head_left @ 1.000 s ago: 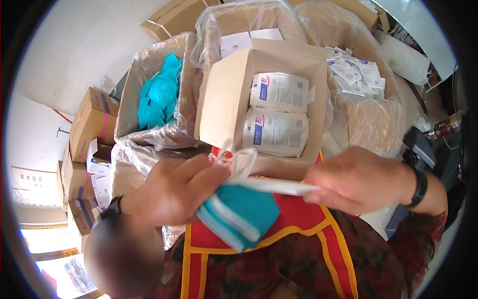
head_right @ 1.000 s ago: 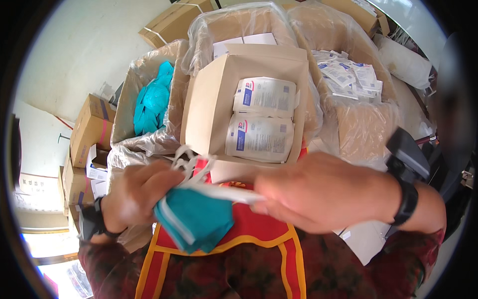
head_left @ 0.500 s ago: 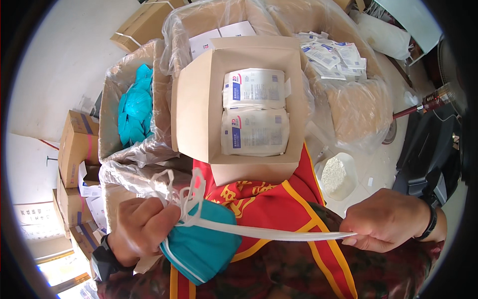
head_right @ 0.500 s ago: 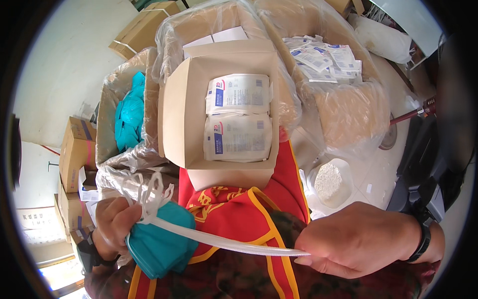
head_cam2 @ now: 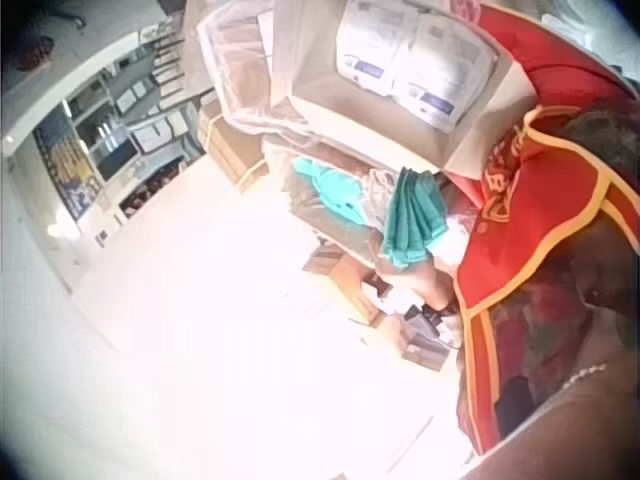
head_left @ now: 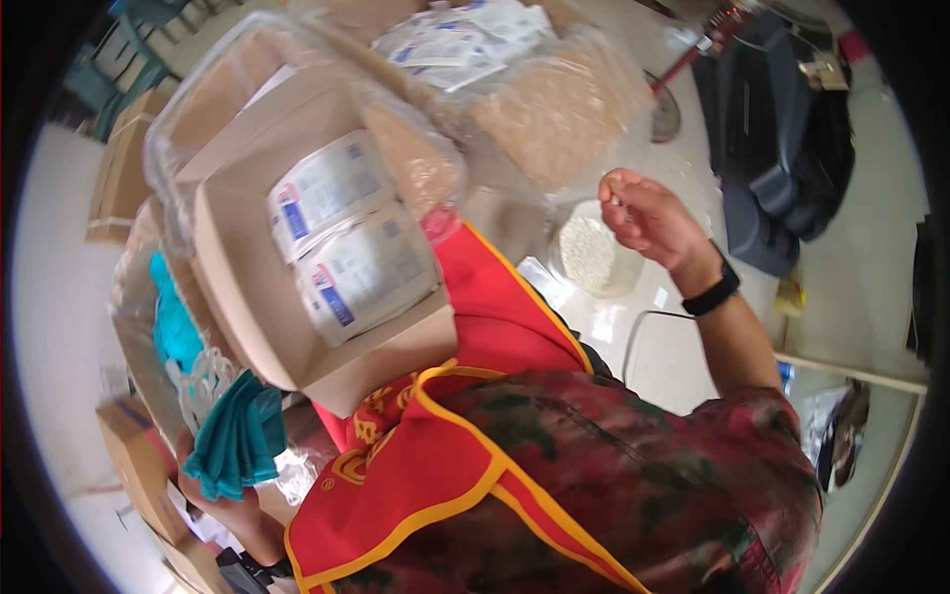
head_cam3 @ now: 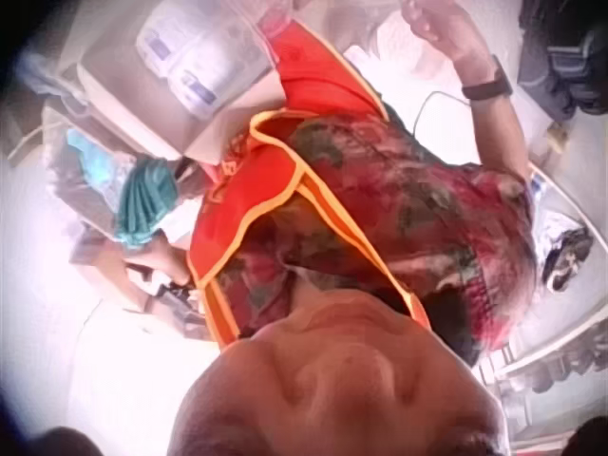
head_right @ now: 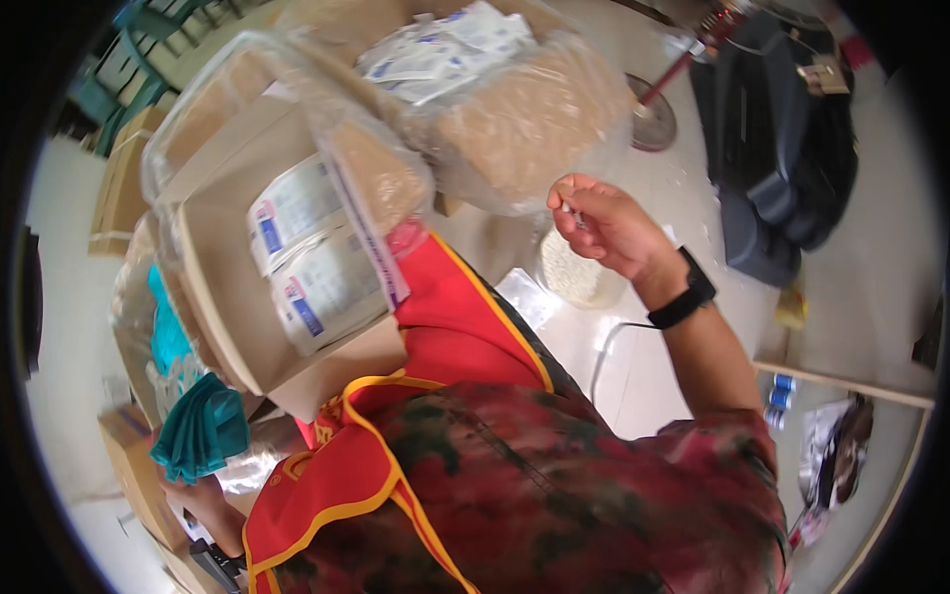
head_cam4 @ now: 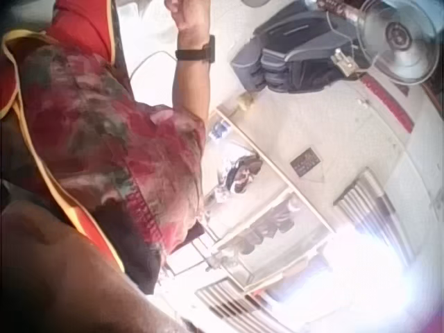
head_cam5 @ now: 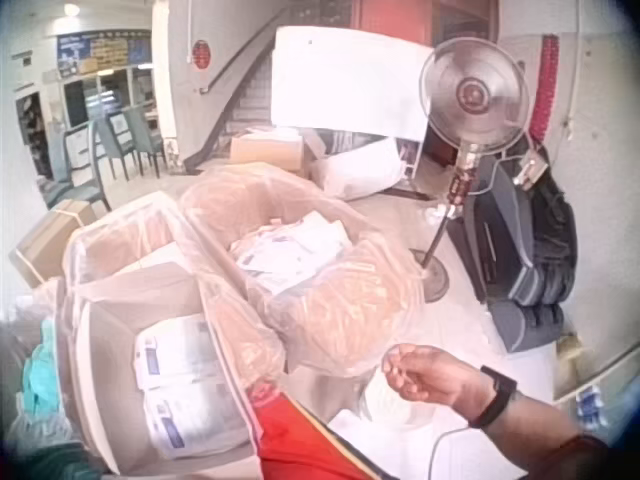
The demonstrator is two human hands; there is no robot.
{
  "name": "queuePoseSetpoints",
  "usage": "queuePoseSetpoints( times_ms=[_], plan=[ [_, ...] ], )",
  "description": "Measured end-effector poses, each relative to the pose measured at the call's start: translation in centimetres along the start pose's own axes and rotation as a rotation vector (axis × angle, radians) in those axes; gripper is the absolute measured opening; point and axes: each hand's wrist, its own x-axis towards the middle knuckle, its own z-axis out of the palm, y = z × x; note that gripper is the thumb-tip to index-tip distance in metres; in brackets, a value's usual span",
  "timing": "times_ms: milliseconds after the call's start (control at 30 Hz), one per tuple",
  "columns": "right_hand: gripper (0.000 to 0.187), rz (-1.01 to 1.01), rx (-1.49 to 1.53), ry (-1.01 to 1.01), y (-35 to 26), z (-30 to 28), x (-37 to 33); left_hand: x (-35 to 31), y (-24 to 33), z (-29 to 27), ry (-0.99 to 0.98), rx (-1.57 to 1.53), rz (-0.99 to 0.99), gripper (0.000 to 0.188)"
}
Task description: The recorder is sorting and packing teal-colored face masks into a box.
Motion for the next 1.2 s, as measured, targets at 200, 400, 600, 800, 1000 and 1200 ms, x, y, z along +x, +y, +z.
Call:
queuePoseSetpoints(
  times_ms=[200, 400, 600, 800, 1000, 1200],
  plan=[
    [0.013, -0.125, 0.064, 0.539, 9.0, -11.7, -1.5, 2.4, 1.6, 2.9, -0.123, -0.168, -0.004, 0.050],
    [0.038, -0.098, -0.138, 0.755, 13.1, -18.0, -0.4, 3.7, 4.6, 5.2, -0.147, -0.050, 0.189, 0.049],
    [0.032, -0.015, -0.118, 0.784, 13.8, -18.6, -2.2, 3.3, 2.3, 6.1, -0.165, -0.227, -0.046, 0.044],
    [0.024, 0.051, -0.256, 0.733, 13.7, -16.1, -4.2, 3.6, 5.4, 8.6, -0.189, -0.352, -0.053, 0.022],
    [0.028, -0.201, -0.498, 0.454, 5.7, -3.3, -2.1, 7.2, 9.3, 11.6, -0.259, -0.760, -0.033, 0.031],
    [0.055, -0.613, -0.578, -0.438, -0.5, 15.4, 4.5, 7.1, 11.2, 8.9, -0.323, -1.098, -0.290, 0.035]
  ],
)
